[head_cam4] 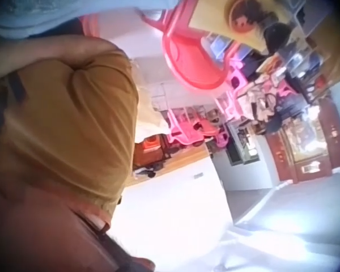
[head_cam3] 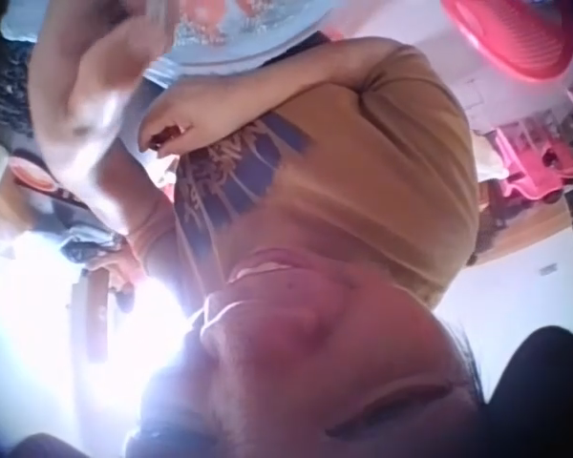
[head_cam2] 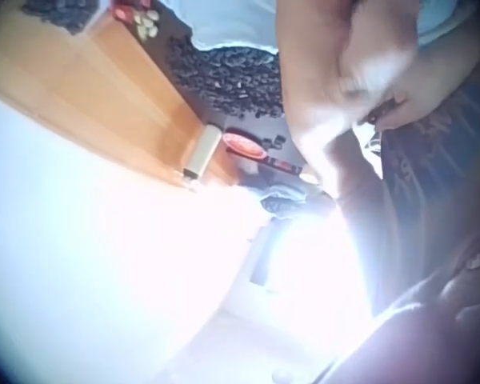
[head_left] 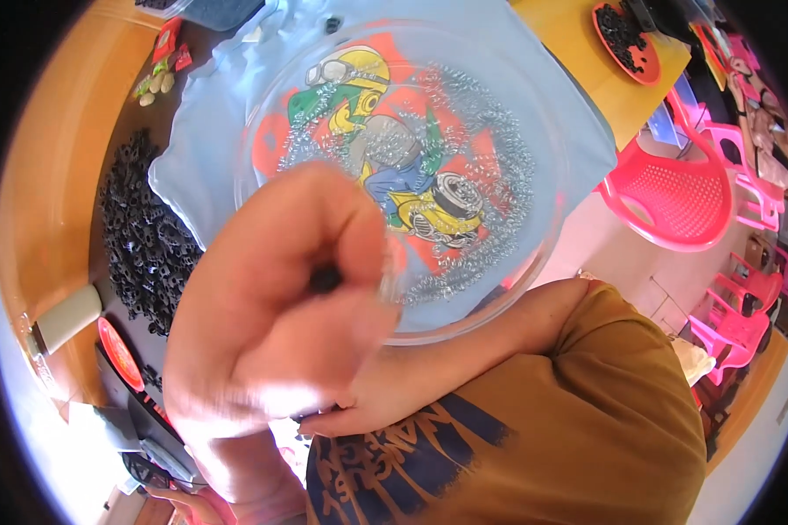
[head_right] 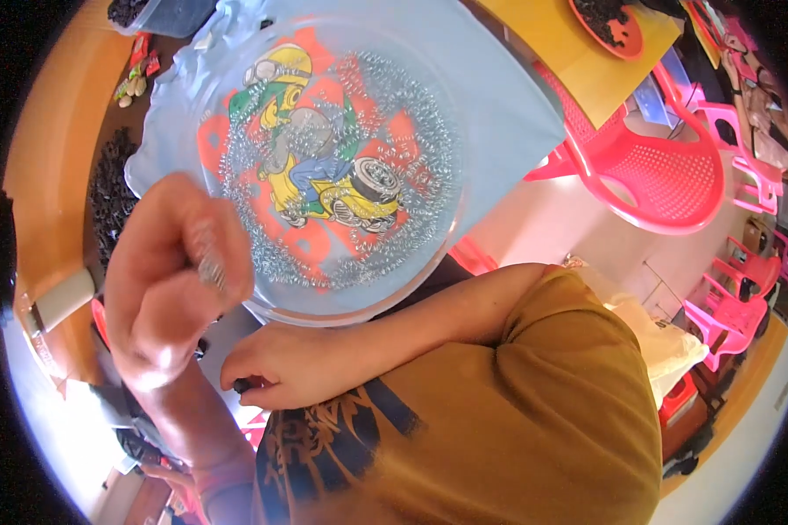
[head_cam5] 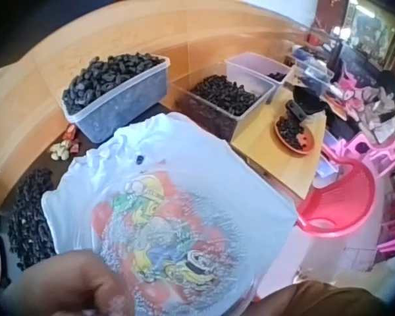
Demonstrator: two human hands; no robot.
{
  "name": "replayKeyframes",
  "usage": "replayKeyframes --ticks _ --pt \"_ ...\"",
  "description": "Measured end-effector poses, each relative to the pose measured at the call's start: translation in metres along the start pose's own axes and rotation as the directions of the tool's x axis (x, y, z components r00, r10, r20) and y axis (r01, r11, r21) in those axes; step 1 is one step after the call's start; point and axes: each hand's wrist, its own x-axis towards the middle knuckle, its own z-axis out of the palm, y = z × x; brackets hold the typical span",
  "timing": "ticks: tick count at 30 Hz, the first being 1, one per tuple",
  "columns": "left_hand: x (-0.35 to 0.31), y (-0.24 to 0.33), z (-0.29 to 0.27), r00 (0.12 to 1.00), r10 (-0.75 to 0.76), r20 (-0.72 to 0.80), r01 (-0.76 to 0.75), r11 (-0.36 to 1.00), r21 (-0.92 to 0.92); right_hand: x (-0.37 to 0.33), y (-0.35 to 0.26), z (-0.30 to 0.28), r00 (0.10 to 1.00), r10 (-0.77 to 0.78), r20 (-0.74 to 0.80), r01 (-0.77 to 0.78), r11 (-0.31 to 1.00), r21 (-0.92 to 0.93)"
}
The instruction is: Assembling plastic cord locks by manually inserting small metal springs into the plastic housings.
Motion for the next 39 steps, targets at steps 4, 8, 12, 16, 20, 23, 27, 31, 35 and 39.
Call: replayKeyframes --ticks 4,8,12,16,20,23,27,31,35,39 --pt "0.038 -0.013 0.005 0.951 0.305 -0.049 -0.085 0.409 0.909 -0.001 0.010 0.003 0.991 0.104 0.079 -0.118 0.974 0.195" --pt "0.025 -0.011 0.006 0.925 0.377 0.050 -0.212 0.401 0.891 -0.002 0.012 0.003 0.991 0.105 0.085 -0.119 0.975 0.189" --pt "-0.020 -0.005 -0.003 0.981 -0.018 -0.193 0.095 0.912 0.399 0.003 0.003 -0.006 0.985 0.131 0.112 -0.145 0.981 0.130" --pt "-0.073 -0.041 -0.003 0.856 0.126 -0.501 -0.197 0.976 -0.091 0.007 -0.008 -0.016 0.943 0.290 0.166 -0.330 0.882 0.336" --pt "-0.123 -0.096 0.003 0.671 0.159 -0.724 -0.441 0.871 -0.218 0.011 -0.012 -0.012 0.750 0.581 0.315 -0.623 0.461 0.633" --pt "-0.149 -0.120 0.016 0.510 0.168 -0.843 -0.509 0.850 -0.138 0.018 -0.009 0.000 0.800 0.550 0.239 -0.521 0.440 0.732" --pt "-0.158 -0.134 0.028 0.462 0.060 -0.885 -0.576 0.779 -0.247 0.025 -0.010 0.013 0.800 0.538 0.265 -0.546 0.470 0.693" --pt "-0.159 -0.137 0.029 0.548 0.051 -0.835 -0.651 0.653 -0.387 0.027 -0.011 0.025 0.793 0.519 0.320 -0.589 0.515 0.623" --pt "-0.155 -0.139 0.024 0.573 0.065 -0.817 -0.692 0.572 -0.440 0.029 -0.009 0.028 0.776 0.513 0.367 -0.618 0.504 0.603" --pt "-0.147 -0.142 0.023 0.560 0.095 -0.823 -0.716 0.555 -0.423 0.030 -0.006 0.027 0.783 0.505 0.363 -0.609 0.504 0.612"
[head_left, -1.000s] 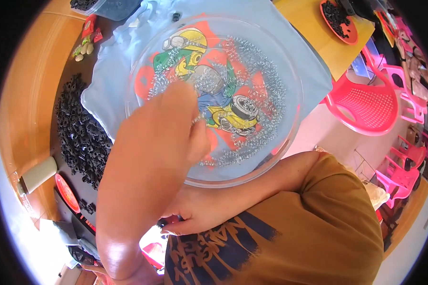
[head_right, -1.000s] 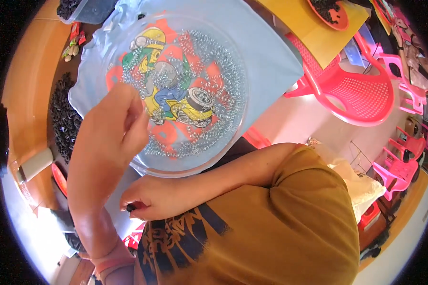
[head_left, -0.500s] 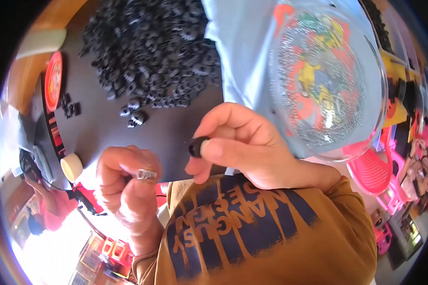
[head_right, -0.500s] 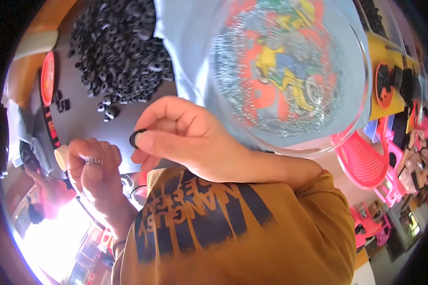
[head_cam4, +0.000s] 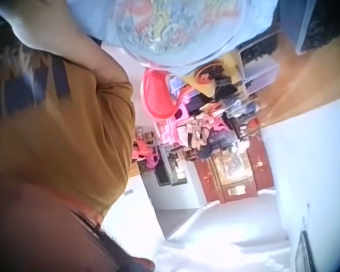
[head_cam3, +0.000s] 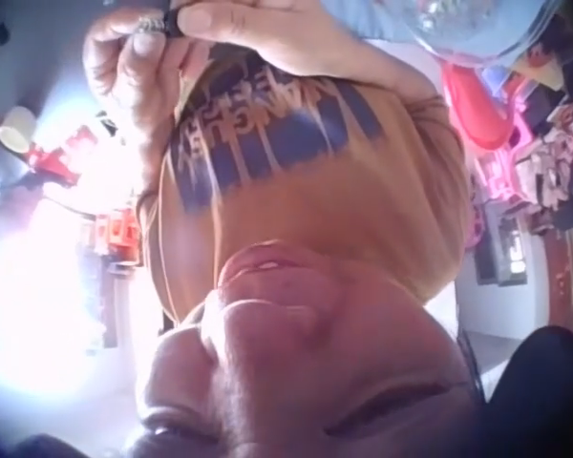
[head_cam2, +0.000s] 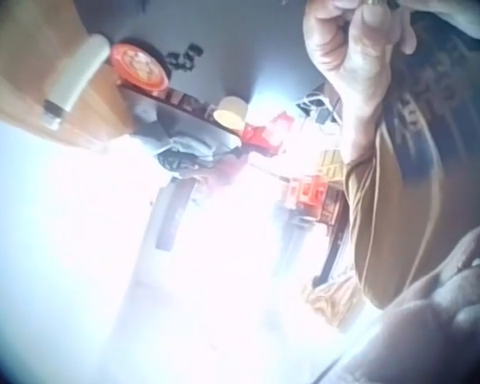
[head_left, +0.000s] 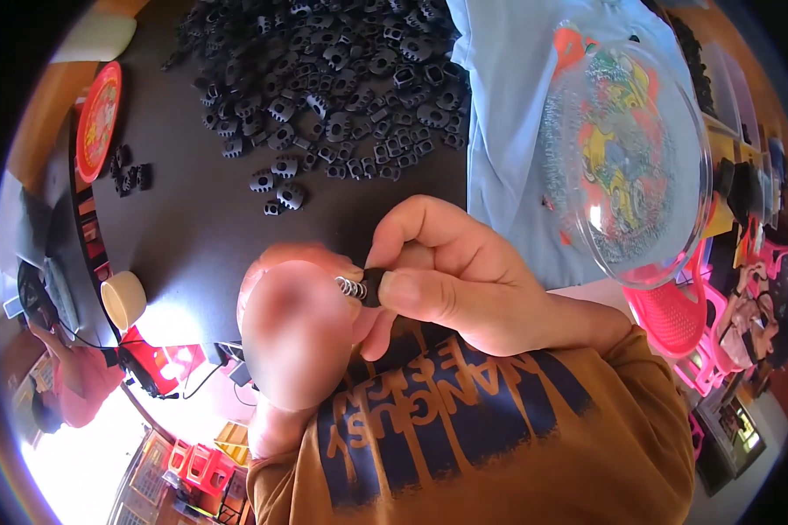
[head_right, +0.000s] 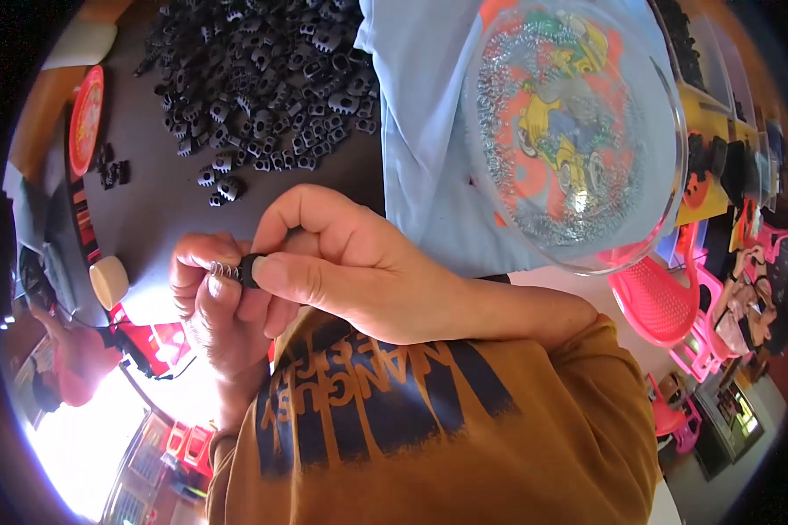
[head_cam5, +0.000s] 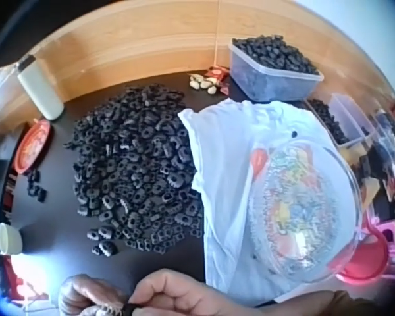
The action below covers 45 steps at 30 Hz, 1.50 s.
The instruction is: Assembling plastic cord locks by manually inserting small metal springs into the plastic housings.
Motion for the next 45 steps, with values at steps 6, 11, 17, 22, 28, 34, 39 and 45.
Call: replayKeyframes --ticks 6,11,17,22,28,34,39,45 --pt "0.005 -0.005 -0.003 0.998 0.067 0.009 -0.067 0.978 0.196 0.000 -0.002 -0.006 1.000 -0.005 0.001 0.005 1.000 0.020" --pt "0.008 -0.006 -0.003 0.998 0.064 0.023 -0.068 0.959 0.274 -0.001 0.000 -0.006 0.997 -0.073 0.002 0.073 0.997 -0.003" --pt "0.003 -0.005 0.000 0.985 0.172 0.005 -0.158 0.893 0.422 -0.001 0.003 -0.007 0.994 -0.108 -0.020 0.108 0.994 -0.024" --pt "0.007 0.001 -0.019 0.915 0.249 0.317 -0.403 0.597 0.694 0.001 0.004 -0.008 0.993 -0.116 -0.022 0.116 0.993 -0.021" --pt "-0.001 -0.004 -0.025 0.888 0.382 0.254 -0.444 0.577 0.686 -0.002 -0.002 -0.007 0.999 -0.048 -0.018 0.046 0.996 -0.073" --pt "-0.003 0.007 -0.011 0.943 0.250 0.219 -0.320 0.508 0.799 0.001 -0.003 -0.004 0.998 -0.069 -0.003 0.068 0.994 -0.090" --pt "0.004 0.014 -0.004 0.879 0.296 0.374 -0.446 0.233 0.864 -0.006 -0.011 -0.002 0.993 -0.111 -0.029 0.073 0.802 -0.593" --pt "-0.001 0.011 -0.010 0.842 0.383 0.379 -0.503 0.308 0.807 -0.001 -0.003 0.006 0.918 -0.373 0.134 0.303 0.443 -0.844"
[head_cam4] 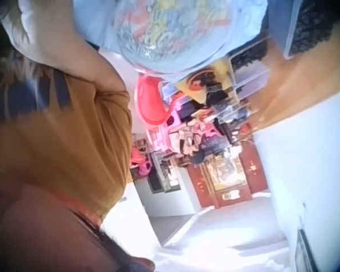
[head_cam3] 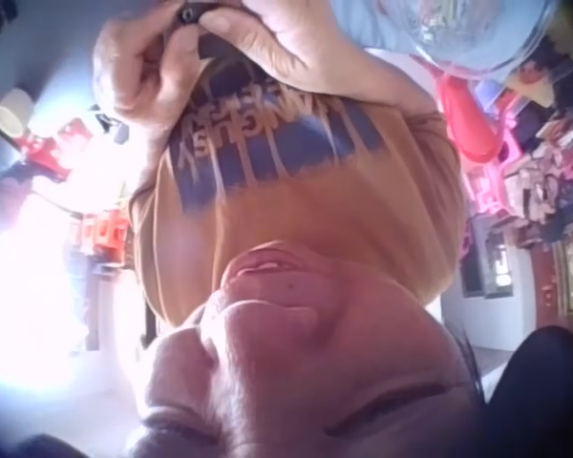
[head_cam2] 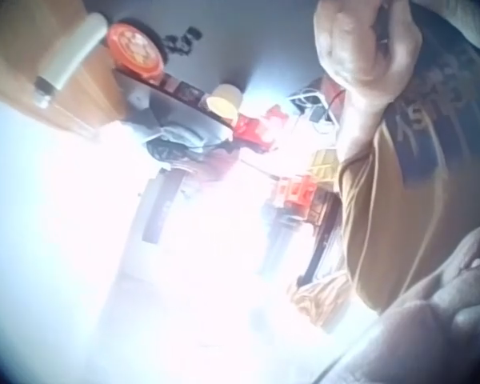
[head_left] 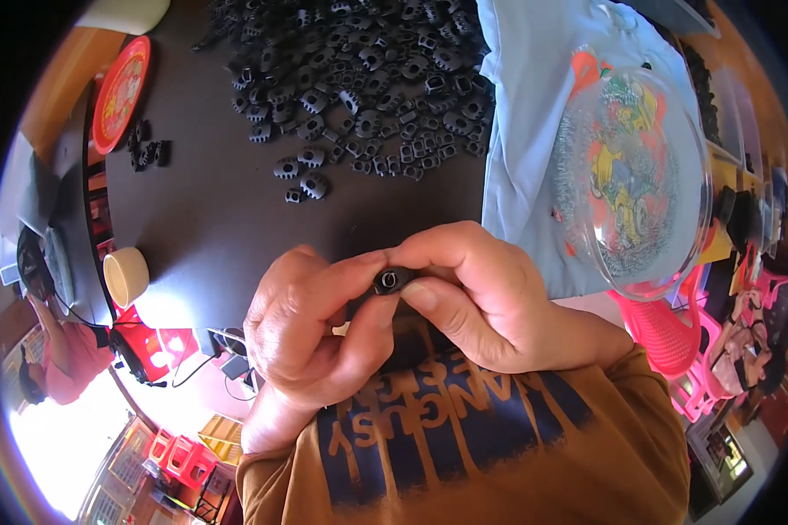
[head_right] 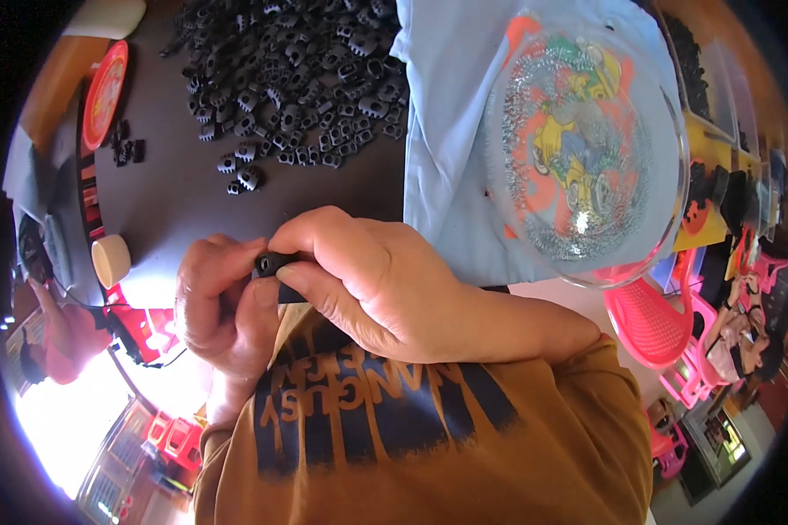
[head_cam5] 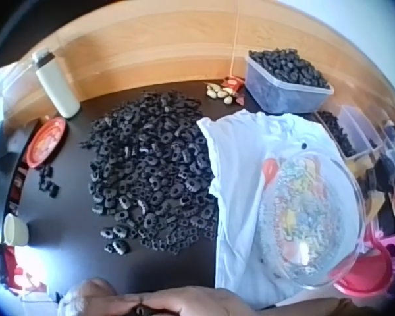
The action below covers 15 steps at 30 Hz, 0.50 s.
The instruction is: Assembling plastic cord locks by manually inserting small metal springs into the plastic housings.
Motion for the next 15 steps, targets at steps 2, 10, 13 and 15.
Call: replayKeyframes --ticks 2,10,13,15 --pt "-0.005 -0.005 -0.002 0.997 0.022 -0.070 -0.028 0.996 -0.087 0.001 -0.005 -0.003 0.994 0.042 0.097 -0.031 0.994 -0.108" --pt "-0.023 -0.015 -0.013 0.966 -0.108 -0.234 0.082 0.990 -0.117 0.004 -0.044 -0.007 0.930 -0.347 0.120 0.247 0.834 0.493" --pt "-0.030 -0.015 -0.012 0.955 -0.186 -0.231 0.138 0.968 -0.209 -0.001 -0.059 -0.004 0.872 -0.467 0.144 0.350 0.803 0.483" --pt "-0.035 -0.014 -0.012 0.937 -0.278 -0.212 0.226 0.945 -0.238 -0.004 -0.064 -0.004 0.855 -0.492 0.165 0.345 0.776 0.527"
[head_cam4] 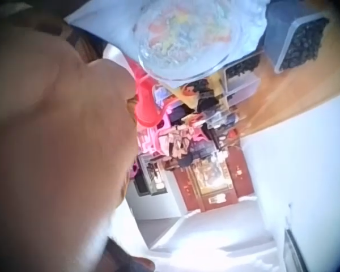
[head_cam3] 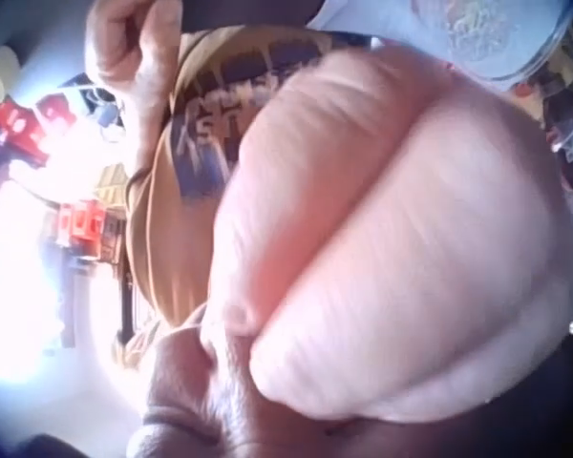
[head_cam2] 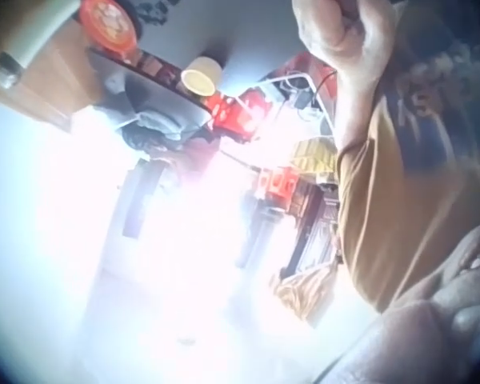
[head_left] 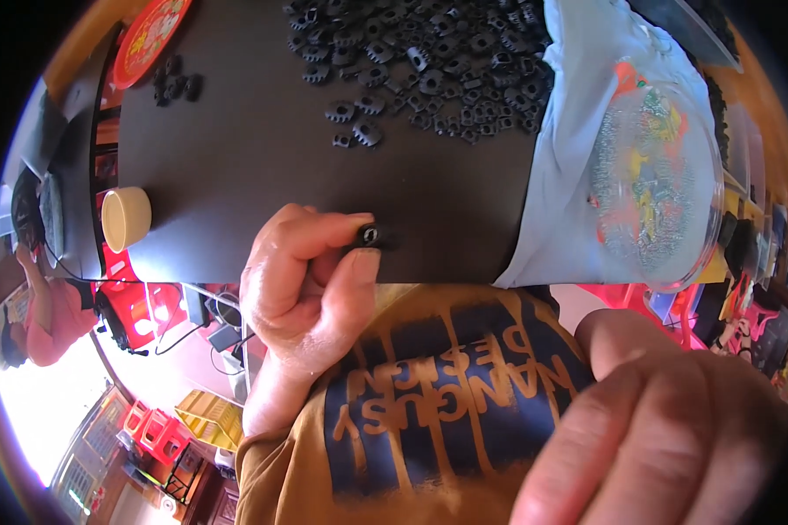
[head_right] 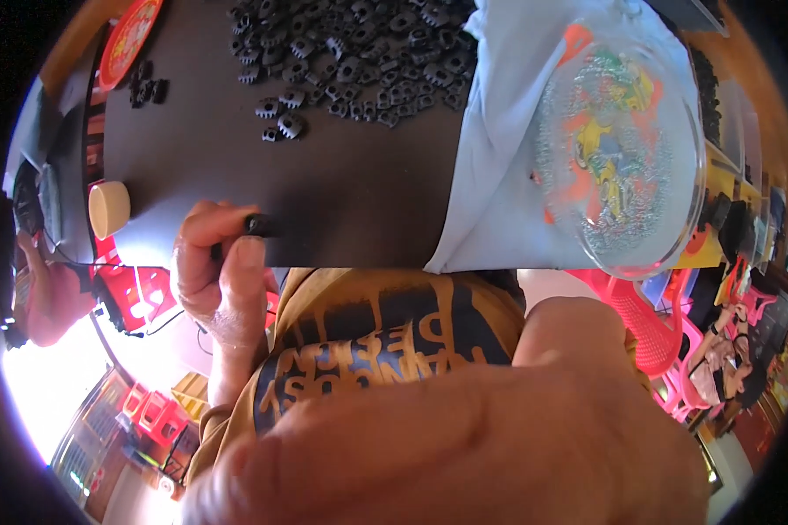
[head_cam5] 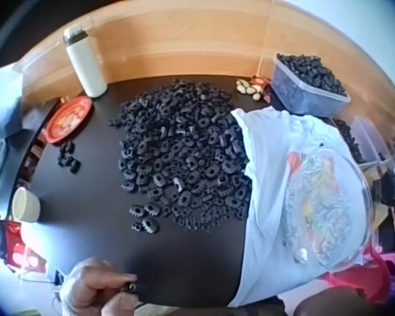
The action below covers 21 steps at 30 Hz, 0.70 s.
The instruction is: Assembling plastic cord locks by manually inserting small metal springs into the plastic housings.
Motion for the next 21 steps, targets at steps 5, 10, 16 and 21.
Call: replayKeyframes --ticks 5,10,16,21 --pt "-0.004 -0.004 -0.002 1.000 0.024 -0.010 -0.025 1.000 -0.012 0.001 -0.007 0.003 0.998 -0.026 0.061 0.021 0.997 0.077" --pt "-0.002 -0.008 -0.002 1.000 0.015 0.001 -0.015 1.000 0.002 -0.001 -0.014 -0.001 0.995 -0.051 0.087 0.042 0.994 0.103" --pt "-0.001 -0.010 -0.001 0.999 0.026 0.034 -0.029 0.997 0.066 -0.008 -0.022 -0.003 0.994 -0.072 0.084 0.063 0.992 0.107" --pt "-0.002 -0.010 0.000 0.998 0.025 0.063 -0.030 0.996 0.086 -0.011 -0.025 -0.004 0.994 -0.082 0.078 0.074 0.992 0.103"
